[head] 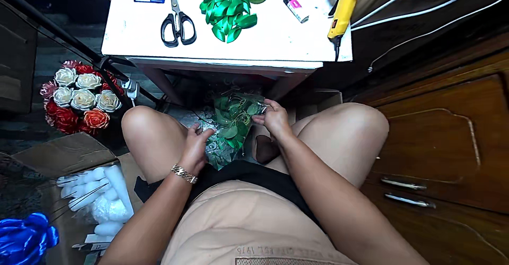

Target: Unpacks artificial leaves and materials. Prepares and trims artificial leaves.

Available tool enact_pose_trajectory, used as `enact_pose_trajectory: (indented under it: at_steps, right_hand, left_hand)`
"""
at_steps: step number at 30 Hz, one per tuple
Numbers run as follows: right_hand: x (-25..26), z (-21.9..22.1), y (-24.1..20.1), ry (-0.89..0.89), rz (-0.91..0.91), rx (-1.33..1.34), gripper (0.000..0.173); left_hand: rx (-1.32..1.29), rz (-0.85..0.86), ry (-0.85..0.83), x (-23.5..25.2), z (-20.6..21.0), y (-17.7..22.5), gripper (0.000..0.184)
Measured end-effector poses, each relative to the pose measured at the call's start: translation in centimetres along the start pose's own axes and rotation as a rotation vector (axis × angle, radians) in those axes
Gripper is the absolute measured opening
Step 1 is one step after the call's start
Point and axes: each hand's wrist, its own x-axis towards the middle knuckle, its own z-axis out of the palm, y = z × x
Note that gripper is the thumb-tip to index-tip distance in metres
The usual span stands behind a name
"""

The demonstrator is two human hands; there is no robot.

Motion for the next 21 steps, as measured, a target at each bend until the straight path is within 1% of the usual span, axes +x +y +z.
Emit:
enact_pose_trajectory:
  at_steps: [1,3,6,7,9,11,12,14,15,17,18,21]
  right_hand:
    - [0.0,0.0,0.0,0.009,-0.009,0.02,0.045]
    - [-0.2,0.2,-0.3,0.023,-0.033,0.069,0.045]
    - [-0.3,0.1,-0.5,0.016,-0.058,0.156,0.044]
    - [-0.3,0.1,-0.4,0.008,-0.064,0.185,0.044]
    - [-0.3,0.0,-0.3,0.008,-0.084,0.226,0.045]
    - [-0.2,0.0,-0.5,0.02,-0.11,0.261,0.045]
    - [-0.1,0.0,-0.5,0.028,-0.122,0.279,0.045]
    - [-0.1,0.1,-0.4,0.035,-0.14,0.319,0.044]
    - [-0.1,0.2,-0.4,0.034,-0.145,0.345,0.044]
    - [-0.4,0.5,-0.6,0.025,-0.143,0.378,0.043]
    - [-0.5,0.6,-0.8,0.012,-0.141,0.387,0.043]
    - [-0.6,0.6,-0.7,-0.022,-0.162,0.406,0.043]
  left_hand:
    - [0.01,-0.054,-0.001,0.3,1.1,-1.1,0.087]
    - [-0.003,-0.183,0.013,1.2,3.3,-3.1,0.096]
    - [-0.035,-0.31,0.055,1.8,5.0,-3.5,0.094]
    - [-0.045,-0.322,0.079,1.9,5.0,-3.5,0.093]
    - [-0.078,-0.289,0.138,1.9,5.1,-3.6,0.092]
    - [-0.138,-0.274,0.144,1.4,4.8,-3.6,0.09]
    - [-0.179,-0.311,0.119,1.3,4.6,-3.7,0.084]
    - [-0.258,-0.435,0.041,1.4,4.5,-3.9,0.069]
    - [-0.294,-0.476,-0.008,1.6,4.7,-3.8,0.065]
    - [-0.399,-0.501,-0.066,1.9,5.4,-3.7,0.058]
    - [-0.45,-0.5,-0.066,2.2,5.7,-3.4,0.053]
    - [-0.495,-0.482,-0.004,3.0,6.4,-3.1,0.026]
